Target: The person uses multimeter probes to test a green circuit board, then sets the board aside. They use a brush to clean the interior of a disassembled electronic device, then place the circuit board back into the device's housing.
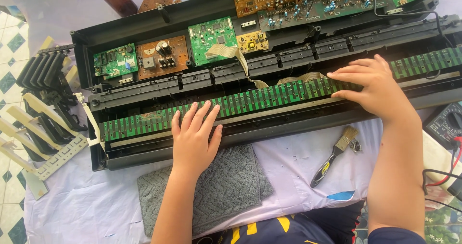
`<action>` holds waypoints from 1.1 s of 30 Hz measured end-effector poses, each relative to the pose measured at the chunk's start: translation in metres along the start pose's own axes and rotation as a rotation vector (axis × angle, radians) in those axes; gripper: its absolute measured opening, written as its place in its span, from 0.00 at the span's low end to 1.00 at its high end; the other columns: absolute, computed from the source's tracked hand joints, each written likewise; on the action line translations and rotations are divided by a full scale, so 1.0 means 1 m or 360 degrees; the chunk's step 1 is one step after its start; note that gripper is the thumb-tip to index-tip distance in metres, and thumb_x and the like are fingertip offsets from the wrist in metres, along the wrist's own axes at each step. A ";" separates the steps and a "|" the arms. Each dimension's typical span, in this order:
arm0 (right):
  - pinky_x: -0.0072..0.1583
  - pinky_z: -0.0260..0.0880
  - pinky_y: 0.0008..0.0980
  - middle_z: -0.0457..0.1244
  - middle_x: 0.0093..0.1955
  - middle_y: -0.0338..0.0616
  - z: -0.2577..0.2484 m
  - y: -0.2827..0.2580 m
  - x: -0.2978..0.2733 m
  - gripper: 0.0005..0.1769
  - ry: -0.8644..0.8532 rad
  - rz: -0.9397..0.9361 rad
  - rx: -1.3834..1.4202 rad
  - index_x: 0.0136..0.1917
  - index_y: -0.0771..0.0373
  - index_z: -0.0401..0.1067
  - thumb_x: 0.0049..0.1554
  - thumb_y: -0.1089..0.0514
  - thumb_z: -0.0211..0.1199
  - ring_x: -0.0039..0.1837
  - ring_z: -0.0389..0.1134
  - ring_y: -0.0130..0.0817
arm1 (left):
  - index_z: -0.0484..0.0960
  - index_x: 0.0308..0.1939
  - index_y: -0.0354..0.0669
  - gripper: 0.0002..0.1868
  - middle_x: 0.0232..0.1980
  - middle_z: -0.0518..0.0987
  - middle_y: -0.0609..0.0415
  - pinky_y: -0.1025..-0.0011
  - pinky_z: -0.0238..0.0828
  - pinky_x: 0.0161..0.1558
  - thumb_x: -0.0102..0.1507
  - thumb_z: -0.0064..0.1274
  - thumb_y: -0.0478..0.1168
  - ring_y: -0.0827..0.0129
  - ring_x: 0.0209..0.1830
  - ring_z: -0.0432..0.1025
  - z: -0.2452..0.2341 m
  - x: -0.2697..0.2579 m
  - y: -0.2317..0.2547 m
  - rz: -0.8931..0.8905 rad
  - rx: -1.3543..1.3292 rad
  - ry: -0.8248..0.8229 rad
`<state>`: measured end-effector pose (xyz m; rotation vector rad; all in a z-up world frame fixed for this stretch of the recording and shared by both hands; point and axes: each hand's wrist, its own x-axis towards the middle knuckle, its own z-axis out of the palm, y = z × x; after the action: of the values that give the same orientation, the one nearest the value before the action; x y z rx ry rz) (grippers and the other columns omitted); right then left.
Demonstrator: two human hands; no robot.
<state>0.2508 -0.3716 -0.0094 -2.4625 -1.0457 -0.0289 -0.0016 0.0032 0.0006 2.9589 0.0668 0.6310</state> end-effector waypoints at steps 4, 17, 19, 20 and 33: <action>0.79 0.37 0.55 0.69 0.64 0.32 -0.004 -0.001 0.004 0.25 -0.0078 0.0010 0.0084 0.64 0.44 0.78 0.52 0.45 0.69 0.69 0.65 0.30 | 0.77 0.68 0.55 0.22 0.70 0.75 0.59 0.44 0.47 0.73 0.70 0.46 0.49 0.56 0.72 0.65 0.000 0.000 0.001 -0.0004 -0.0007 0.0005; 0.80 0.40 0.55 0.70 0.61 0.32 -0.001 -0.007 0.005 0.21 -0.0024 0.0062 0.0087 0.61 0.46 0.80 0.55 0.43 0.68 0.67 0.66 0.30 | 0.76 0.68 0.55 0.23 0.71 0.74 0.59 0.44 0.46 0.73 0.70 0.45 0.50 0.55 0.73 0.65 0.002 -0.001 0.000 -0.0026 -0.0013 -0.0019; 0.80 0.38 0.60 0.70 0.61 0.34 -0.001 -0.008 0.004 0.20 0.0021 0.0025 0.0093 0.60 0.47 0.80 0.55 0.44 0.69 0.68 0.66 0.33 | 0.76 0.68 0.55 0.22 0.70 0.74 0.59 0.45 0.47 0.73 0.70 0.45 0.50 0.55 0.73 0.65 0.002 -0.001 0.000 -0.0019 0.0000 -0.0008; 0.80 0.38 0.60 0.70 0.61 0.34 0.002 -0.007 0.001 0.20 0.0022 0.0027 0.0092 0.60 0.47 0.80 0.55 0.44 0.69 0.68 0.66 0.33 | 0.76 0.68 0.55 0.22 0.70 0.74 0.59 0.45 0.47 0.73 0.70 0.45 0.50 0.55 0.73 0.65 0.002 -0.001 0.000 -0.0018 -0.0001 -0.0009; 0.79 0.48 0.56 0.65 0.71 0.41 0.022 -0.049 0.008 0.24 0.0107 -0.0372 0.0159 0.68 0.53 0.73 0.58 0.54 0.67 0.74 0.62 0.45 | 0.76 0.68 0.67 0.24 0.69 0.71 0.49 0.31 0.50 0.67 0.69 0.44 0.60 0.49 0.71 0.63 0.001 0.004 0.009 0.0063 0.0158 -0.0036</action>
<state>0.2194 -0.3270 -0.0074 -2.2245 -1.2678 -0.1294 0.0027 -0.0051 0.0028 3.0693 0.0387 0.6164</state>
